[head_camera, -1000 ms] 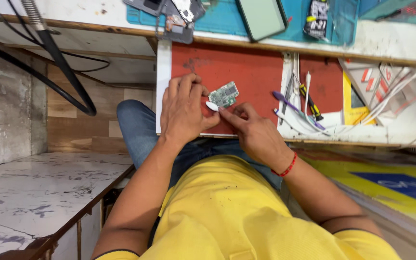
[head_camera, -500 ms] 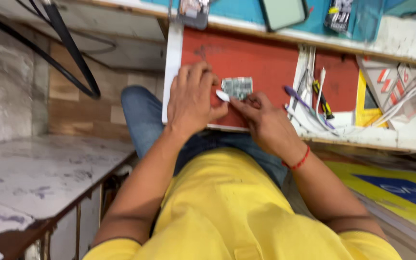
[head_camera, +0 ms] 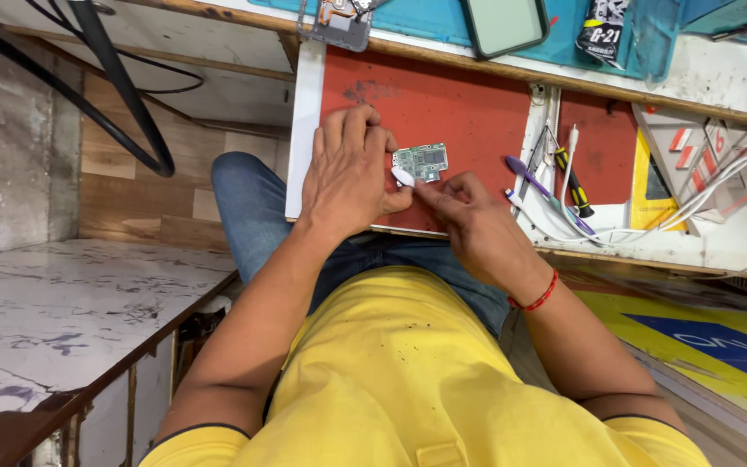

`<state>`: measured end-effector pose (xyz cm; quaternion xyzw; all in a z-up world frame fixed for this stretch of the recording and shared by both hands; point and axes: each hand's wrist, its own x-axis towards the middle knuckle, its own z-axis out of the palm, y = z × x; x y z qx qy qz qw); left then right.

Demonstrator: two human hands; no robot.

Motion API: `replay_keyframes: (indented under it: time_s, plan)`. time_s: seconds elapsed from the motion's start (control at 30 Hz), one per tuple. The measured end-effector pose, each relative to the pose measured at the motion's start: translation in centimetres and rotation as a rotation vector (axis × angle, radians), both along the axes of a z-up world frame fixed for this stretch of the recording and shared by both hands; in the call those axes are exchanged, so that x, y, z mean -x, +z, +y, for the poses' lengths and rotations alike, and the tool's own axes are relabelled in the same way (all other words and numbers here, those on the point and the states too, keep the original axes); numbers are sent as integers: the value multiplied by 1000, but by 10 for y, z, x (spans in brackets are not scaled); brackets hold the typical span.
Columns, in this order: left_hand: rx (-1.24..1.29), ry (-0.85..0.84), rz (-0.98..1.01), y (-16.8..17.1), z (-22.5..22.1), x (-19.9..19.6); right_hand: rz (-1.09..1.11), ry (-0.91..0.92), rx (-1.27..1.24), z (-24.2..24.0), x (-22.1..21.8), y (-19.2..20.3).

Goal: The person cleans a small electronic component with a cotton swab, then uses a screwdriver to remove screws from the back of a disassembled smartphone. They continue to unscrew and manipulate the phone's back cover and internal parts on a workbench.

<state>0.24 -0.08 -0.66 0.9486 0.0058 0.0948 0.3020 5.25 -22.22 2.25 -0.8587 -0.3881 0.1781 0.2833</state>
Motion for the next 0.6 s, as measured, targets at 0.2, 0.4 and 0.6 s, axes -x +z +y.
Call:
replay_keyframes:
  time_s: [0.2, 0.4, 0.6]
  plan:
    - [13, 32, 32, -4, -5, 1, -118, -53, 37, -6, 5, 1]
    - [-6, 51, 29, -1, -7, 1, -149, -192, 131, -7, 6, 6]
    - [-23, 85, 41, 1, -6, 3, -230, -279, 157, -3, 5, 4]
